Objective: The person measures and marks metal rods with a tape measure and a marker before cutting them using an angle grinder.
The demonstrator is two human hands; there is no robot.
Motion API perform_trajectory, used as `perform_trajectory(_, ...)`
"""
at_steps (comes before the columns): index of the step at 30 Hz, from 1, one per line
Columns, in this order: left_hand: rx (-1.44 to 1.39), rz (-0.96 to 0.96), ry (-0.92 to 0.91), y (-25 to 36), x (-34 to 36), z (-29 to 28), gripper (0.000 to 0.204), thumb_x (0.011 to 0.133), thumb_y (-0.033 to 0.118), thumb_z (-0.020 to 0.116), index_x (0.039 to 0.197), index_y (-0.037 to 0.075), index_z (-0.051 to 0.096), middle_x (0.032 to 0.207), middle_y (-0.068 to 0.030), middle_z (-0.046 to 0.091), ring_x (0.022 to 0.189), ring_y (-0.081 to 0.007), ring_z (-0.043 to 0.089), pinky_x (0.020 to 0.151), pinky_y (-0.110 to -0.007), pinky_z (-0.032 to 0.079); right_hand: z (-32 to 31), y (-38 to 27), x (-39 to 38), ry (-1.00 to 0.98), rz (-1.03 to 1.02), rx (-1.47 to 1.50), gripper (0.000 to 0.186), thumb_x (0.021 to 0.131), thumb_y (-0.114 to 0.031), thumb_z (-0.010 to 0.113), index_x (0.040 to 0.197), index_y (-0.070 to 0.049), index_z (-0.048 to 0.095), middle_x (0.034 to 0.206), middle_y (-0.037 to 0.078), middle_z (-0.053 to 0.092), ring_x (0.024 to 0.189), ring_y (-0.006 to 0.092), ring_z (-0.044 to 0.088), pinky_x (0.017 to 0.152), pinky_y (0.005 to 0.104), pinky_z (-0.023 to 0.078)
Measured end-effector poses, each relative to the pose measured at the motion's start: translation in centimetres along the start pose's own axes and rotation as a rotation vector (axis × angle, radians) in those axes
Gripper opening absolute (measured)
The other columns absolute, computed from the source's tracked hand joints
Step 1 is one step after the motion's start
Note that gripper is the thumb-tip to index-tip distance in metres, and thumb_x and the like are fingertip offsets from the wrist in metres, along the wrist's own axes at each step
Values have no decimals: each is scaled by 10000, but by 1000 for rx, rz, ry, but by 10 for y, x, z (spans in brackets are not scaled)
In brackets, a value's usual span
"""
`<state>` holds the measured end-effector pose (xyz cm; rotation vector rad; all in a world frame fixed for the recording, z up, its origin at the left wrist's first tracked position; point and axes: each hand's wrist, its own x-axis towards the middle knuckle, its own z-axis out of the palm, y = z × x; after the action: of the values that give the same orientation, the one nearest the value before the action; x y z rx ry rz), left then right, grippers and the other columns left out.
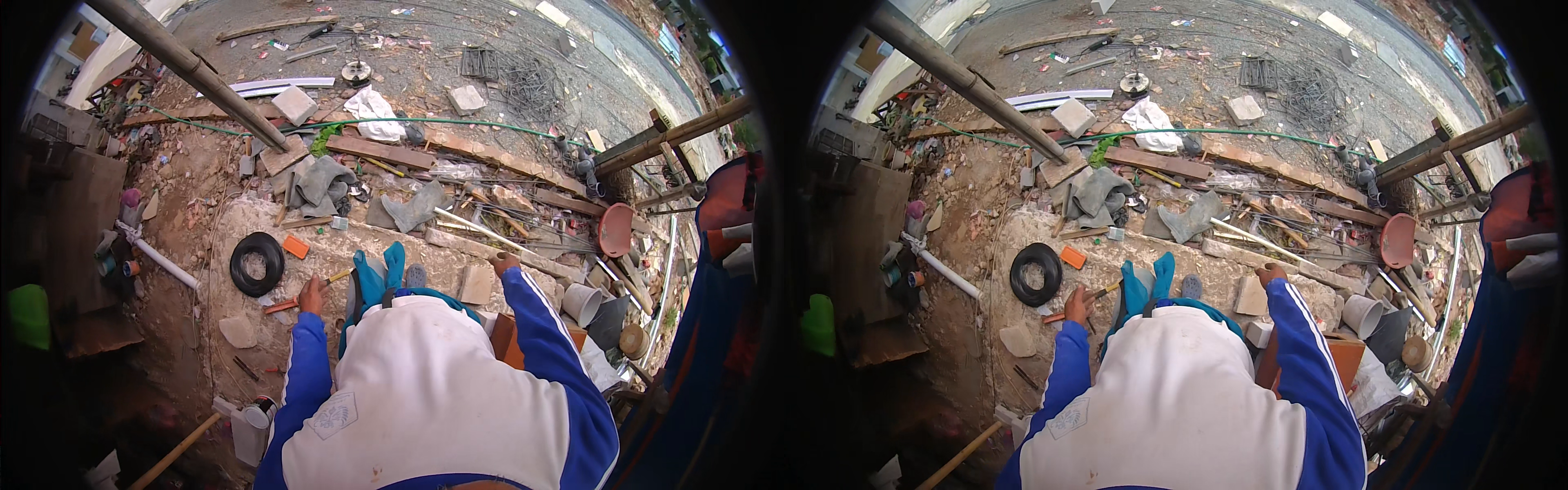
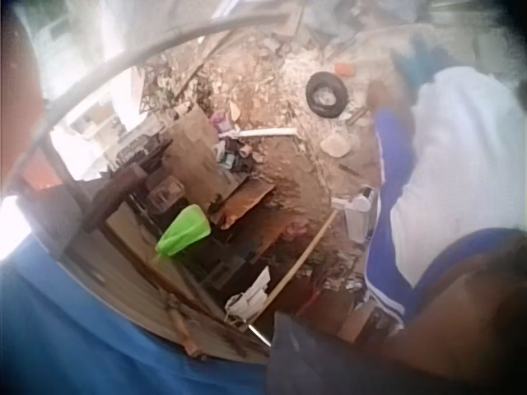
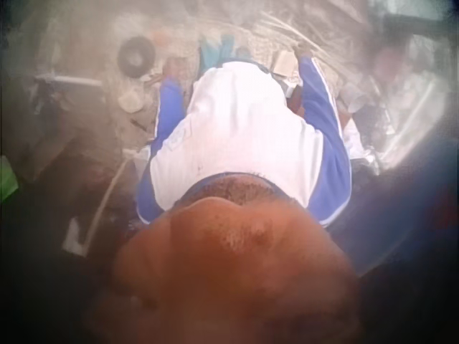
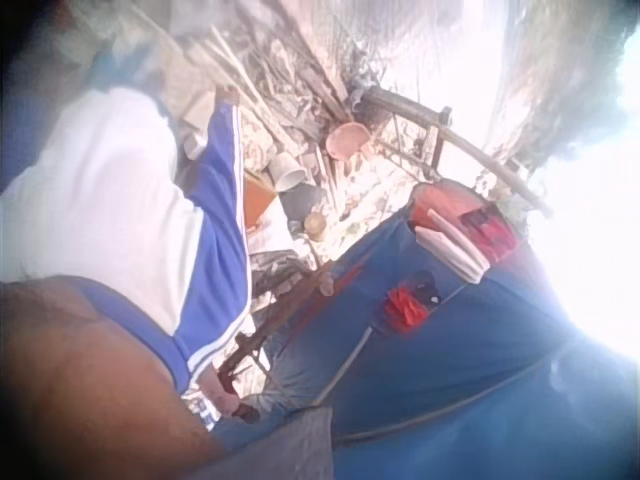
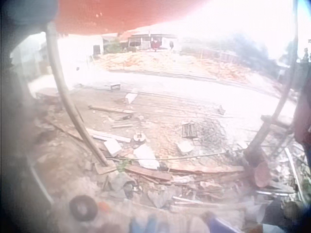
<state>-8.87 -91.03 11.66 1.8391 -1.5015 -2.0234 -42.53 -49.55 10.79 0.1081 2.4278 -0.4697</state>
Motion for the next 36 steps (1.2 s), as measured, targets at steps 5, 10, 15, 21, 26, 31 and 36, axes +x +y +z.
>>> perform_trajectory(5,-6,61,-25,71,51,49,511,914,439,473,1196,17,528,1118,-145,606,1019,-272,600,776,-369,469,-76,-120,153,194,-372,510,494,826,-328,650,1143,45,579,979,142,656,818,193,626,722,307,501)
perform_trajectory(10,962,195,-230,-24,149,-45,452,876,430,523,1141,65,567,1039,-157,637,961,-300,623,772,-406,484,-13,-225,153,46,-362,768,524,839,-277,650,1229,41,504,1026,147,638,802,181,616,682,291,502)
perform_trajectory(15,1382,128,-262,8,201,-112,398,843,374,589,1096,69,549,999,-196,631,968,-332,614,776,-471,473,95,-149,121,-17,-47,42,515,842,-431,587,1185,-48,578,1045,164,638,872,239,643,698,374,531)
perform_trajectory(21,50,-336,167,195,273,-91,533,889,466,498,1262,86,472,1155,-104,580,934,-231,587,726,-357,454,84,-188,104,-309,243,54,507,823,-412,616,1136,-14,593,992,172,650,856,240,637,725,380,512)
perform_trajectory(26,-67,-107,83,354,334,33,584,898,461,483,1315,57,421,1211,-117,549,1046,-242,555,782,-368,452,17,-298,205,-279,310,248,502,806,-396,641,1095,14,605,947,178,660,843,241,632,748,385,497)
perform_trajectory(31,-130,-5,-103,458,422,180,586,892,463,485,1314,63,412,1240,-137,525,1099,-249,526,860,-383,427,-46,-334,420,-83,11,330,519,819,-439,624,1063,19,628,897,174,666,730,216,643,686,347,499)
perform_trajectory(36,-254,-335,105,417,569,291,642,885,520,420,1329,59,372,1281,-167,481,1107,-303,503,889,-449,395,-133,-456,635,-300,-18,-548,550,808,-458,578,1128,-13,617,1155,236,583,1056,352,578,866,396,472)
